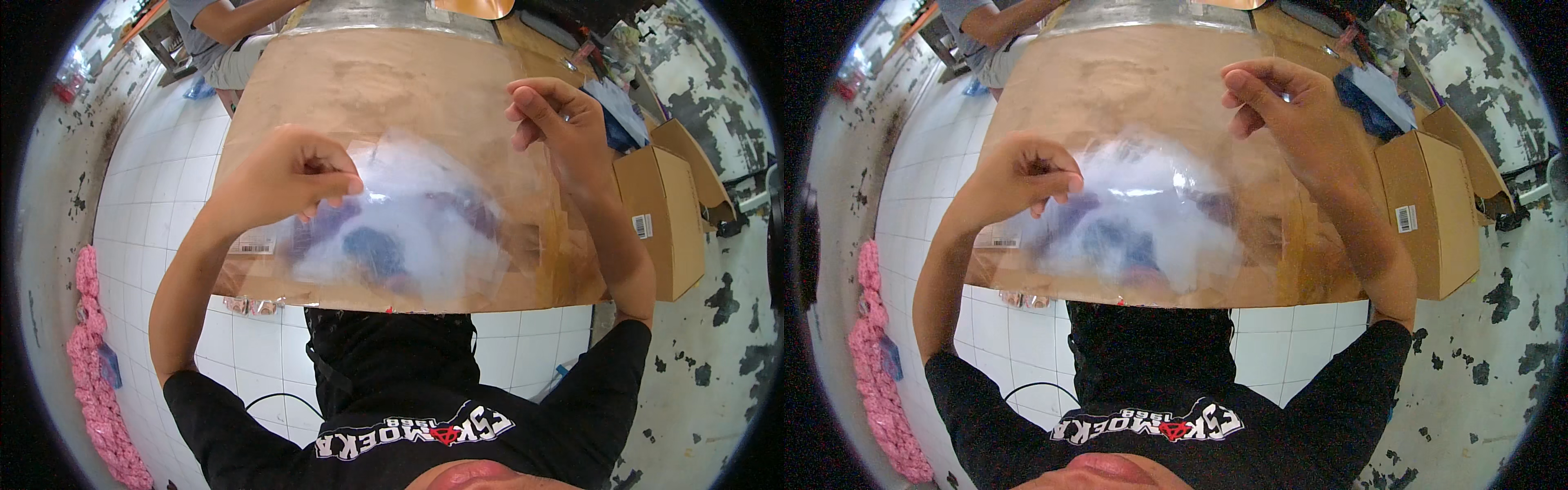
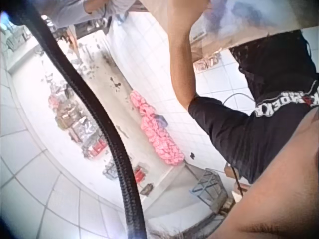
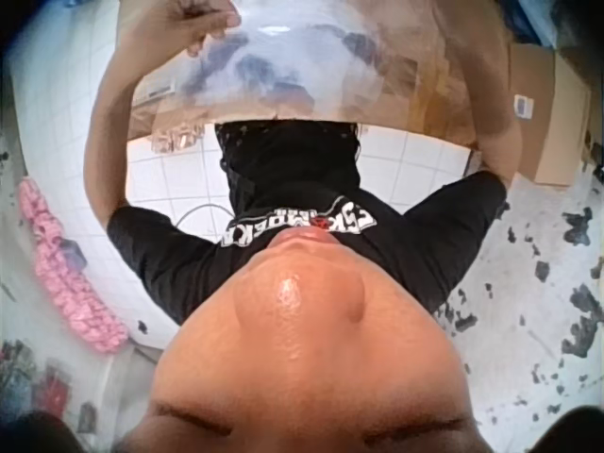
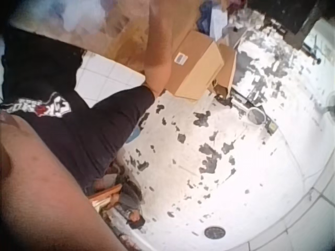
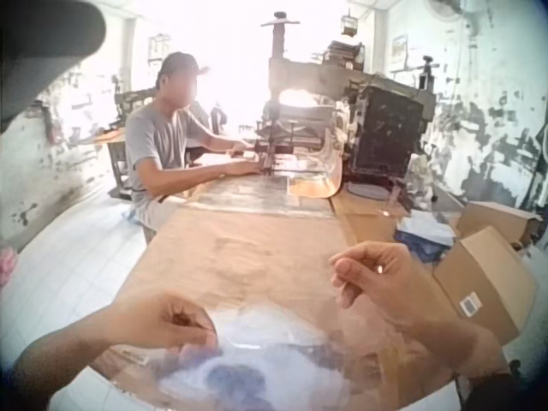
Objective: The person prepares sheets by peeling and pressing clear plastic film onto a surface at a workstation.
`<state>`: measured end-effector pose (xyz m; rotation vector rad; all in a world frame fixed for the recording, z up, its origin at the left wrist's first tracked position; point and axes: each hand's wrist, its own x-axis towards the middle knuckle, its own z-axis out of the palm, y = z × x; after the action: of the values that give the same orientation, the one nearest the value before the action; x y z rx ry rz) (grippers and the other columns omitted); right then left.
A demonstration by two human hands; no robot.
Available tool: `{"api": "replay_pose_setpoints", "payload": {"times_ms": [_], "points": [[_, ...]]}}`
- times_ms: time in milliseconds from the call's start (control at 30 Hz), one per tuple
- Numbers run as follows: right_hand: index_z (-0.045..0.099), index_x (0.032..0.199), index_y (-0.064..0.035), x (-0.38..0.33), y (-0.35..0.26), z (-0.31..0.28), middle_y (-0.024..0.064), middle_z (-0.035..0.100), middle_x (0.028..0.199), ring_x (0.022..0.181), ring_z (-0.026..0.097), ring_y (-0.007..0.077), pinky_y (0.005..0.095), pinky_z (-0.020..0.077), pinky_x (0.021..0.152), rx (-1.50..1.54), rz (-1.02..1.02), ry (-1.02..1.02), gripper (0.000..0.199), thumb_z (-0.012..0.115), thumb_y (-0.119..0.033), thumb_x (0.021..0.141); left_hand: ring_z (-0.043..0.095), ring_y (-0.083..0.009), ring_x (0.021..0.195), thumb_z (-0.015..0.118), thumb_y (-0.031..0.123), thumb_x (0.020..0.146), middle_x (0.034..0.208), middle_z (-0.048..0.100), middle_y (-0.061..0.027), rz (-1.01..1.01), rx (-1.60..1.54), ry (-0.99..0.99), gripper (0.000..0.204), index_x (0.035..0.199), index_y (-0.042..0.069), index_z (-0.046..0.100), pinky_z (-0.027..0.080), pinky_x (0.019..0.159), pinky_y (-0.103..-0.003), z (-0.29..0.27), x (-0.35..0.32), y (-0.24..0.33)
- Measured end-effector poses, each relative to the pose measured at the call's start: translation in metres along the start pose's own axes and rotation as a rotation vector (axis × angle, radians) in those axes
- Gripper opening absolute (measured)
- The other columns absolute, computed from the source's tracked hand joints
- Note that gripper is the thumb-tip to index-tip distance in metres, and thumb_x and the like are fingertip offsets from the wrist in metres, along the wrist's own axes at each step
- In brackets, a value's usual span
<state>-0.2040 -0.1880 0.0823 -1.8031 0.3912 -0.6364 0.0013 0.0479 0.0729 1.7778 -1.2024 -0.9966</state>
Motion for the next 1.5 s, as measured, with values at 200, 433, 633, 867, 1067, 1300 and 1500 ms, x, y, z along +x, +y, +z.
{"api": "replay_pose_setpoints", "payload": {"times_ms": [200, 433, 633, 867, 1067, 1300, 1500], "points": [[0.066, 0.103, 0.0003, 0.0, 0.002, 0.021, 0.0066, 0.066, 0.081, 0.061, 0.061, 0.0119, 0.0233, 0.0508, 0.057, 0.161, 0.03, 0.045, 0.026, 0.066, -0.023, 0.09, 0.065, -0.0149, 0.089, 0.074, 0.029, 0.083, 0.101, 0.065, -0.0125, 0.157, -0.418, 0.111, 0.06, 0.127, -0.004, 0.049, 0.053, 0.077, -0.026, 0.021, 0.01, -0.008], [0.067, 0.103, 0.0004, -0.011, 0.006, 0.044, 0.0084, 0.067, 0.083, 0.062, 0.063, 0.0133, 0.0251, 0.0526, 0.058, 0.153, 0.041, 0.015, 0.025, 0.066, -0.021, 0.09, 0.068, -0.017, 0.085, 0.07, 0.011, 0.085, 0.096, 0.069, -0.0152, 0.008, -0.797, 0.255, 0.032, 0.112, -0.004, 0.06, 0.056, 0.079, -0.028, 0.056, 0.008, 0.004], [0.067, 0.101, 0.0009, -0.005, 0.021, 0.02, 0.0097, 0.067, 0.084, 0.063, 0.063, 0.014, 0.0265, 0.0534, 0.059, 0.301, 0.033, 0.175, 0.026, 0.068, -0.021, 0.089, 0.068, -0.0166, 0.075, 0.059, 0.027, 0.094, 0.085, 0.069, -0.0136, 0.011, -0.556, 0.379, 0.032, 0.101, -0.004, 0.064, 0.056, 0.07, -0.028, 0.026, -0.008, -0.018], [0.065, 0.104, 0.0006, -0.003, 0.028, 0.032, 0.01, 0.067, 0.086, 0.066, 0.063, 0.0146, 0.0266, 0.0535, 0.061, 0.346, 0.07, 0.136, 0.027, 0.068, -0.022, 0.089, 0.065, -0.0167, 0.073, 0.053, 0.044, 0.095, 0.097, 0.063, -0.0149, 0.063, -0.536, 0.343, 0.049, 0.116, -0.001, 0.058, 0.055, 0.065, -0.028, 0.033, -0.003, -0.005], [0.065, 0.105, 0.0014, -0.005, 0.017, 0.055, 0.0102, 0.067, 0.087, 0.066, 0.064, 0.0146, 0.026, 0.0536, 0.062, 0.355, 0.053, 0.136, 0.028, 0.067, -0.021, 0.089, 0.065, -0.0141, 0.077, 0.064, 0.028, 0.091, 0.1, 0.064, -0.0122, -0.046, -0.597, 0.059, 0.039, 0.114, -0.003, 0.058, 0.057, 0.07, -0.027, 0.062, -0.005, 0.004], [0.065, 0.104, 0.0024, -0.008, 0.016, 0.064, 0.0102, 0.067, 0.085, 0.066, 0.064, 0.0145, 0.0255, 0.0539, 0.061, 0.391, 0.028, 0.094, 0.029, 0.068, -0.022, 0.089, 0.061, -0.011, 0.06, 0.061, 0.027, 0.094, 0.076, 0.065, -0.0076, -0.097, -0.693, 0.046, 0.028, 0.091, -0.001, 0.063, 0.053, 0.057, -0.024, 0.076, -0.006, -0.002], [0.065, 0.102, 0.001, -0.009, 0.016, 0.065, 0.0092, 0.066, 0.085, 0.065, 0.064, 0.0141, 0.0259, 0.0543, 0.062, 0.371, 0.0, 0.095, 0.025, 0.066, -0.021, 0.09, 0.055, -0.0089, 0.05, 0.06, 0.024, 0.095, 0.067, 0.061, -0.0037, -0.141, -0.647, 0.04, 0.028, 0.079, 0.002, 0.059, 0.045, 0.047, -0.022, 0.075, -0.016, 0.001]]}}
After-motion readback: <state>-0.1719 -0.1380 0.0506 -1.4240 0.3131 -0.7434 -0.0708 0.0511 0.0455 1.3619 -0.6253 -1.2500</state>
